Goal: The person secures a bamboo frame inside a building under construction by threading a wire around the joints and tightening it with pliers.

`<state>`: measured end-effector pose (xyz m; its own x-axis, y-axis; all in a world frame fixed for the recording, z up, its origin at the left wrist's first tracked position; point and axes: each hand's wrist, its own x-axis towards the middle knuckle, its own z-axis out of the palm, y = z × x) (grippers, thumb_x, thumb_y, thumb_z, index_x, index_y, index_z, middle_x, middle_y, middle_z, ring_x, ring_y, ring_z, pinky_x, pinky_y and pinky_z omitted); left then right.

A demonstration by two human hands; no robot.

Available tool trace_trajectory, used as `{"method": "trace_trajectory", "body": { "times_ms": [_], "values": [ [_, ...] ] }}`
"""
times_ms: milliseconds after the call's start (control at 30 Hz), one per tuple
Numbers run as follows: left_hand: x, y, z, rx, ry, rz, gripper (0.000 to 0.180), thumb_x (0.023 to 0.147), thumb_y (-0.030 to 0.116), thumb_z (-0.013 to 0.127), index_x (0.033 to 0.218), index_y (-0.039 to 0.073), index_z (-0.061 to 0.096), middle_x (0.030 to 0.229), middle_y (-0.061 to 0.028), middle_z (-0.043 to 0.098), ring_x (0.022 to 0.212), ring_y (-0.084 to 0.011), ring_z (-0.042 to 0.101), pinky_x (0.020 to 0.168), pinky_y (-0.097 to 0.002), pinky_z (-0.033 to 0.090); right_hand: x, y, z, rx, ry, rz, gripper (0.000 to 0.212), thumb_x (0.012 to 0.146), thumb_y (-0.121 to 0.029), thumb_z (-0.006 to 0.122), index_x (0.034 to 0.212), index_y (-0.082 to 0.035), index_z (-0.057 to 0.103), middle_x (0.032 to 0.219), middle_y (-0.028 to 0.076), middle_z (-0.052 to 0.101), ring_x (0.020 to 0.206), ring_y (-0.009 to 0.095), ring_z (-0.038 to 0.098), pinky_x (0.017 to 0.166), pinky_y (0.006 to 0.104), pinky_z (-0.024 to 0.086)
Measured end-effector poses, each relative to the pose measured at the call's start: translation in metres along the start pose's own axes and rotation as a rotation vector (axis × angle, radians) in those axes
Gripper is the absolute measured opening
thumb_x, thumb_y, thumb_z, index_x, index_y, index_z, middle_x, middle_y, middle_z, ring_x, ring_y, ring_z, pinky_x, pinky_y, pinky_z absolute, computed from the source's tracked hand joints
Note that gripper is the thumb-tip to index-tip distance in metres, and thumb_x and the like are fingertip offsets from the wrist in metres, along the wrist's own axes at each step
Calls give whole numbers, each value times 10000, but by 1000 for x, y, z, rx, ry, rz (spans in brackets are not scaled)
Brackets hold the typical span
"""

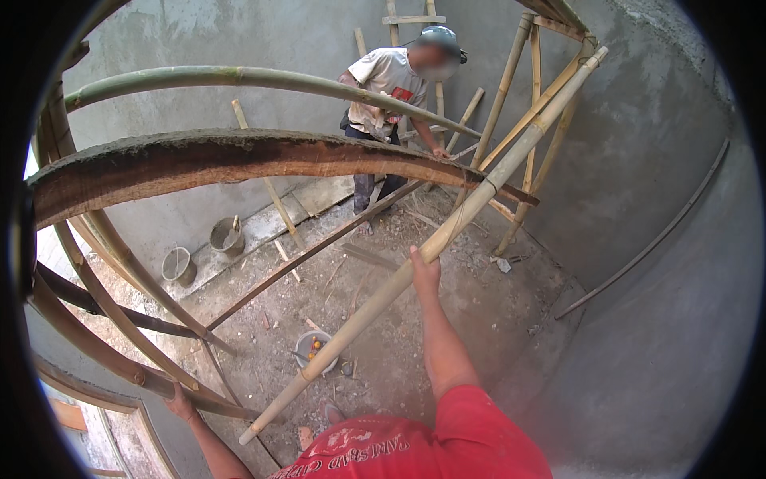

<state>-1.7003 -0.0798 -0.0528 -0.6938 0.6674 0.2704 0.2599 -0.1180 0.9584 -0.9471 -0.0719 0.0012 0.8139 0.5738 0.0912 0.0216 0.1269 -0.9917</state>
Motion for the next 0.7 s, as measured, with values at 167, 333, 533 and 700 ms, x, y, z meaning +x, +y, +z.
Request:
{"method": "trace_trajectory", "body": {
  "times_ms": [167,333,533,700],
  "values": [
    [1,-5,-1,21,1,8,531,842,243,828,1211,-53,587,1097,-116,658,957,-213,619,891,-362,498,3,6,-2,-24,17,-13,537,880,-361,779,1150,76,622,1002,134,691,897,210,657,813,346,515],
    [2,-8,-2,8,-17,-27,586,840,296,826,1254,-54,602,1169,-137,666,1025,-233,631,924,-382,488,7,11,-3,-22,23,-4,550,876,-361,783,1157,83,621,1013,146,695,903,219,660,818,354,517],
    [0,-2,-3,45,-31,-50,604,840,311,824,1262,-58,598,1178,-142,663,1031,-240,632,922,-384,491,4,5,1,-31,42,-26,565,876,-357,785,1172,91,611,1016,151,696,910,232,660,825,358,516],
    [-2,3,1,87,16,-17,602,848,318,813,1257,-67,598,1162,-152,670,1015,-249,634,915,-387,490,-1,-3,2,-77,41,-29,541,886,-345,779,1168,85,609,1011,147,693,887,223,662,809,358,519]
  ]
}}
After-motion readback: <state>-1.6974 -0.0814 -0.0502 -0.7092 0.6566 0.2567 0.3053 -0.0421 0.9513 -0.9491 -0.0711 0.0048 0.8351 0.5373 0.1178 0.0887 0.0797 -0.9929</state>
